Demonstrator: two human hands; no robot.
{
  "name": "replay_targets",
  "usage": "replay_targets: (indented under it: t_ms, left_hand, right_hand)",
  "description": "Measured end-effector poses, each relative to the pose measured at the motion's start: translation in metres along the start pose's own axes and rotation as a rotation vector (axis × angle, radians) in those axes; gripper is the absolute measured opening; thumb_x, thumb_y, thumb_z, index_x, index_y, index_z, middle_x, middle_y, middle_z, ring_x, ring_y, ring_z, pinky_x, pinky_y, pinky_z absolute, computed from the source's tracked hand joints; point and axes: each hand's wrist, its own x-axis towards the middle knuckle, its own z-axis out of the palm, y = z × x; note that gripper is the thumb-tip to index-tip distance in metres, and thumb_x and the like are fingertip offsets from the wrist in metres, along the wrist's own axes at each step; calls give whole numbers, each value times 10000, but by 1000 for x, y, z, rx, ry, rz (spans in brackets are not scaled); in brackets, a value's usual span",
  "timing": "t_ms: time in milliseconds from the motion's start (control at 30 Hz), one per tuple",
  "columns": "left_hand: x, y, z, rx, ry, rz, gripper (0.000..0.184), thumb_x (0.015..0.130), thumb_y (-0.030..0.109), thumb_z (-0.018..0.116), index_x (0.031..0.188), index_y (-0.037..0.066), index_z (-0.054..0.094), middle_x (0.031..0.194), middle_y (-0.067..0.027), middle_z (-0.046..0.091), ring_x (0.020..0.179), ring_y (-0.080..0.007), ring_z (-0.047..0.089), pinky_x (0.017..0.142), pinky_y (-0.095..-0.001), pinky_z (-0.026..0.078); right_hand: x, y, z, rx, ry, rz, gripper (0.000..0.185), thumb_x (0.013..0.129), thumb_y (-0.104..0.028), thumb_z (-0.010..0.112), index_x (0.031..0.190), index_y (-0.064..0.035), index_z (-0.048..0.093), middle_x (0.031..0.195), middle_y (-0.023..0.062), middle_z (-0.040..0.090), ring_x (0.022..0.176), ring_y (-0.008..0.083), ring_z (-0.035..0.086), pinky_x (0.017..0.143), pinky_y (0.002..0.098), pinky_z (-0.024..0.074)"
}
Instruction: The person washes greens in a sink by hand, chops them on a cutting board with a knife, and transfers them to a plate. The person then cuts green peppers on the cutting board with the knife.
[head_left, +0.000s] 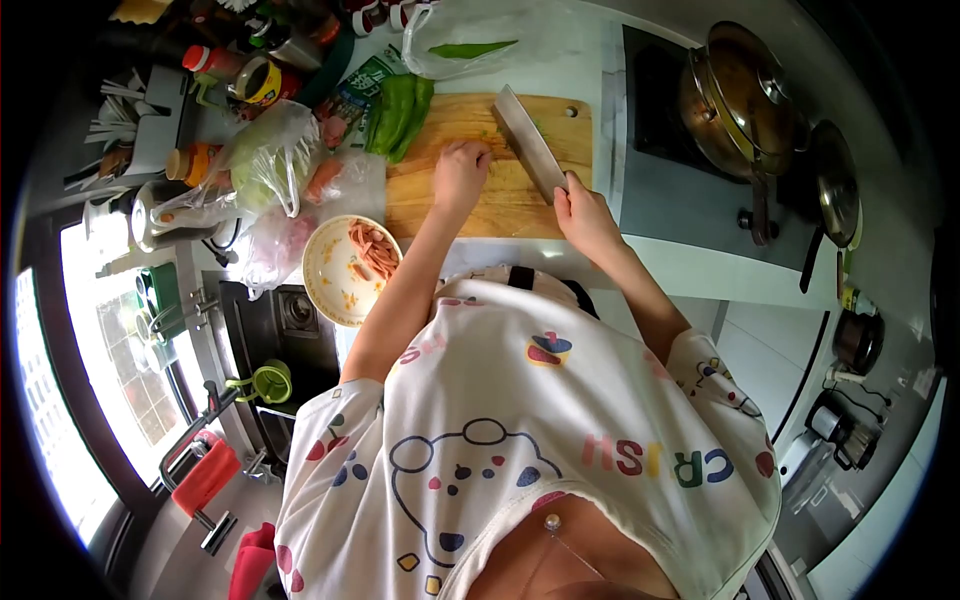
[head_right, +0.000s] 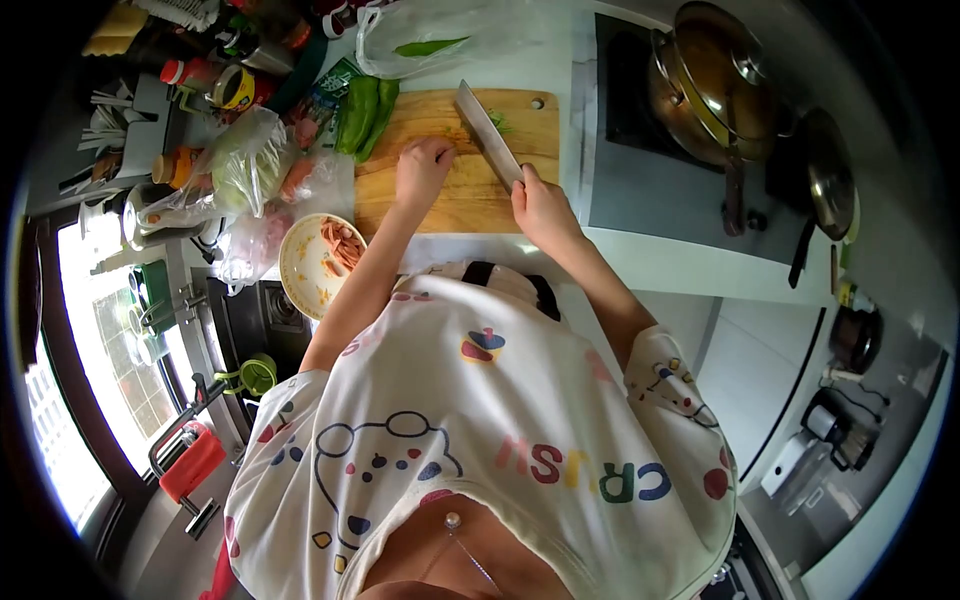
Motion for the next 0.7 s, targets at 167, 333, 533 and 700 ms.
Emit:
replay_targets:
  t_ms: [167,333,533,700]
  left_hand:
    - [5,13,-4,-56,49,-1,240,792,169,777,963,17,706,951,-163,693,915,-358,634,822,-430,519]
    - [-22,8,-21,-8,71,43,322,768,177,802,1021,18,684,985,-164,680,947,-370,616,851,-440,502]
    - [-28,2,-11,34,121,51,239,787,139,762,989,31,693,969,-154,674,956,-377,605,835,-448,504]
    - [-23,-2,-6,39,100,86,97,819,98,697,883,25,707,935,-150,666,946,-379,609,819,-461,515]
  right_hand:
    - [-10,-6,-10,42,34,-58,268,994,-178,521,1155,37,524,757,260,647,699,452,636,617,510,500]
    - [-16,-7,-10,-2,-32,-131,214,1002,-183,523,1069,20,506,745,244,645,671,444,627,581,490,484]
    - [-18,-10,-1,-51,-87,-172,150,984,-144,499,998,5,494,723,252,626,682,451,629,599,525,499]
    - [-17,-14,-1,-90,-111,-141,138,977,-127,500,999,8,492,736,245,633,685,446,639,589,523,508]
